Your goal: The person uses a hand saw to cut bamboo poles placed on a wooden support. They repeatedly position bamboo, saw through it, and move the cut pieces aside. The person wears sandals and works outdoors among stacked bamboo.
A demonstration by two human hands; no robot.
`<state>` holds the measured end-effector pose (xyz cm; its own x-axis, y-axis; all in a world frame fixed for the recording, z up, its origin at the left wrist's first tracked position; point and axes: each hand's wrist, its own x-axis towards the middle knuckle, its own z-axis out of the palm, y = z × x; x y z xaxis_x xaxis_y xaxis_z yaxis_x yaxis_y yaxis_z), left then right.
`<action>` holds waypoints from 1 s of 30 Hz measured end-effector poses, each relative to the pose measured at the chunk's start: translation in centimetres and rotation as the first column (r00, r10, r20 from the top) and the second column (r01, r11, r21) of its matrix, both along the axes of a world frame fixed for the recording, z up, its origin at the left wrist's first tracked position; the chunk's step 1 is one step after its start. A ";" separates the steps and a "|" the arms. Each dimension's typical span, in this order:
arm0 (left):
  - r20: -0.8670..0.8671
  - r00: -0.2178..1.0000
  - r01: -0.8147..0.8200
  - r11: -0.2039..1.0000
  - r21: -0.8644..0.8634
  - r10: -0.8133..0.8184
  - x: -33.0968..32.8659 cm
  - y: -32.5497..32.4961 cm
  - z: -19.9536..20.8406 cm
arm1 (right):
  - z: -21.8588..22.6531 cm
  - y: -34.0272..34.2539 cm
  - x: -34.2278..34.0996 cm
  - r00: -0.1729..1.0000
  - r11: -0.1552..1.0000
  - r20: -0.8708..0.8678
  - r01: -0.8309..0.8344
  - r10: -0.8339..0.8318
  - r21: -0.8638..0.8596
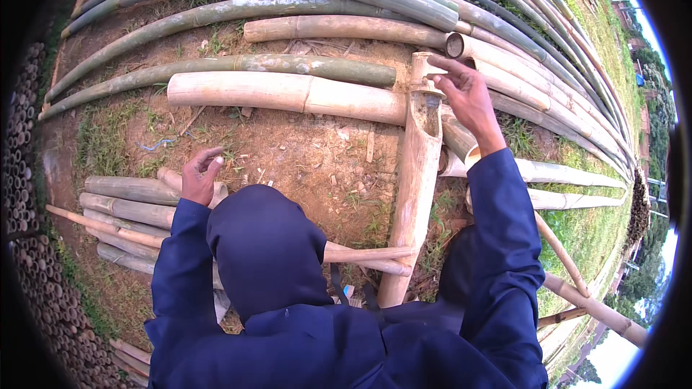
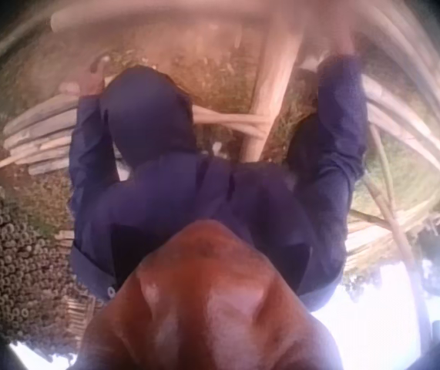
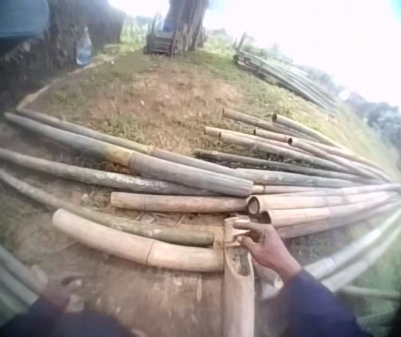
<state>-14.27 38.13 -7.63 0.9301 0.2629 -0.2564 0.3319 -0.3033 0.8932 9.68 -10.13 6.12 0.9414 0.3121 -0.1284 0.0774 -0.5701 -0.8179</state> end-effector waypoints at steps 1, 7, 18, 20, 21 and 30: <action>-0.041 0.998 0.051 0.998 0.034 -0.050 -0.8 0.2 -0.1 | -0.8 -0.1 -3.2 0.999 0.998 -0.035 -0.016 0.014 -0.061; -0.280 0.936 0.210 0.977 -0.033 -0.211 -2.6 0.0 -0.3 | -4.6 -3.4 -20.5 0.936 0.978 -0.310 0.118 -0.166 -0.170; 0.246 0.968 -0.054 0.998 0.037 0.043 -7.0 -1.4 3.8 | -4.8 -8.2 -26.0 0.815 0.804 0.286 0.564 -0.504 -0.188; 0.294 0.932 -0.143 0.960 -0.241 0.212 -7.0 -3.3 8.1 | -5.2 -10.1 -21.1 0.711 0.710 0.538 0.653 -0.453 -0.265; 0.330 0.914 -0.165 0.960 -0.228 0.236 -7.2 -4.7 10.5 | -5.3 -10.3 -19.2 0.713 0.689 0.512 0.667 -0.480 -0.283; 0.569 0.796 -0.245 0.970 -0.012 0.208 -11.9 -9.8 14.8 | -6.7 -9.0 -12.7 0.780 0.593 0.285 0.613 -0.557 -0.522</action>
<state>-26.15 28.37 7.14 0.8178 0.4814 0.3154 -0.1569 -0.3408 0.9270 -3.07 -19.16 -0.61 0.9103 -0.4139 0.0020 -0.3888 -0.8570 -0.3382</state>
